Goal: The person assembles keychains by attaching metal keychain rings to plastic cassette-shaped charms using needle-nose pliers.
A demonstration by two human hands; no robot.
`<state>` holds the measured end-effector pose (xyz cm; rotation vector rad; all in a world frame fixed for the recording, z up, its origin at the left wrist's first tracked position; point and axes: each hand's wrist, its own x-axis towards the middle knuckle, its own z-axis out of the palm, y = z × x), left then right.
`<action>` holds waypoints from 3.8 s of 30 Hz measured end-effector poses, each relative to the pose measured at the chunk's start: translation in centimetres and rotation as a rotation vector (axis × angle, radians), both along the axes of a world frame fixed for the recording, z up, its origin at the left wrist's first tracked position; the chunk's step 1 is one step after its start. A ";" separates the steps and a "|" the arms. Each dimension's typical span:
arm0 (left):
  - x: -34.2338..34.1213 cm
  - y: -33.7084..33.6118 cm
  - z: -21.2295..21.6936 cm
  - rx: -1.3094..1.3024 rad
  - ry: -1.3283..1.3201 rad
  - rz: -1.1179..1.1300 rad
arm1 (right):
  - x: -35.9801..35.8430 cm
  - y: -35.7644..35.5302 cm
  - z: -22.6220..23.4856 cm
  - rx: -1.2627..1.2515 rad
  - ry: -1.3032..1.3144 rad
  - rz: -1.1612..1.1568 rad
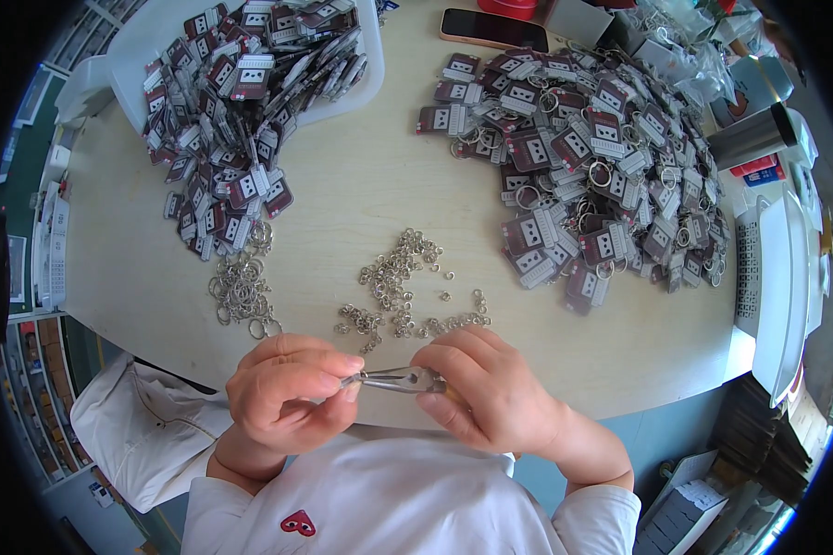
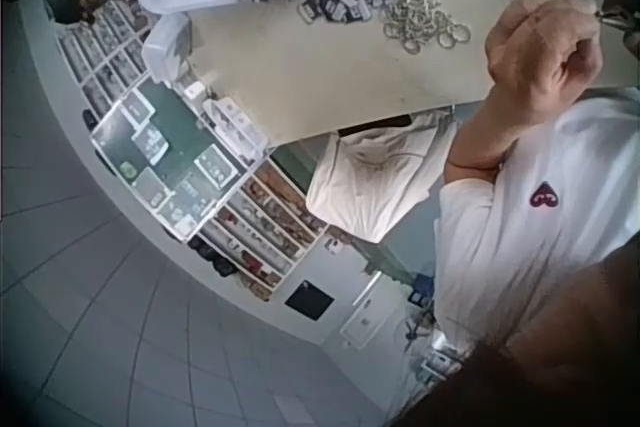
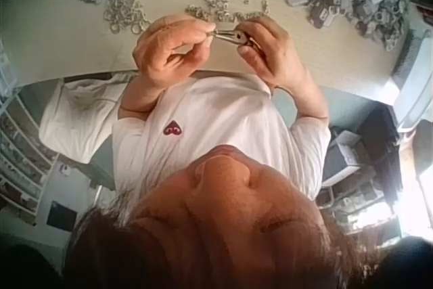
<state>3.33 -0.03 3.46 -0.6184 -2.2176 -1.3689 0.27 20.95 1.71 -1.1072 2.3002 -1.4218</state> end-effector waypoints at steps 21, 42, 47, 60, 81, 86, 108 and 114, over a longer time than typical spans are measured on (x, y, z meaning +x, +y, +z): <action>-0.5 -0.1 -0.6 0.197 -0.108 -0.084 | -0.6 0.4 0.2 -0.088 -0.520 0.240; -0.3 -0.6 -1.9 0.095 -0.082 -0.028 | -0.3 -0.1 -0.1 0.004 -0.302 0.069; -0.6 -1.3 -1.2 -0.058 -0.281 0.118 | -2.0 2.4 -0.6 -0.108 -0.485 -0.163; -6.8 -9.1 -6.2 -0.953 -0.327 0.512 | -6.4 6.1 -1.3 -0.830 -1.023 -0.461; -3.7 -10.1 -5.0 -0.789 -0.296 0.367 | -5.6 -1.0 -3.7 0.447 0.325 -0.229; -4.1 -10.0 -4.9 -0.696 -0.348 0.292 | -5.4 -0.7 -3.7 0.286 0.334 -0.303; -1.8 -0.4 -3.6 0.979 -0.922 0.018 | -3.6 -2.4 -1.9 -0.482 -0.738 -0.216; -1.7 1.2 -3.0 1.115 -1.036 -0.048 | -3.2 -2.3 -2.6 -0.506 -0.820 -0.174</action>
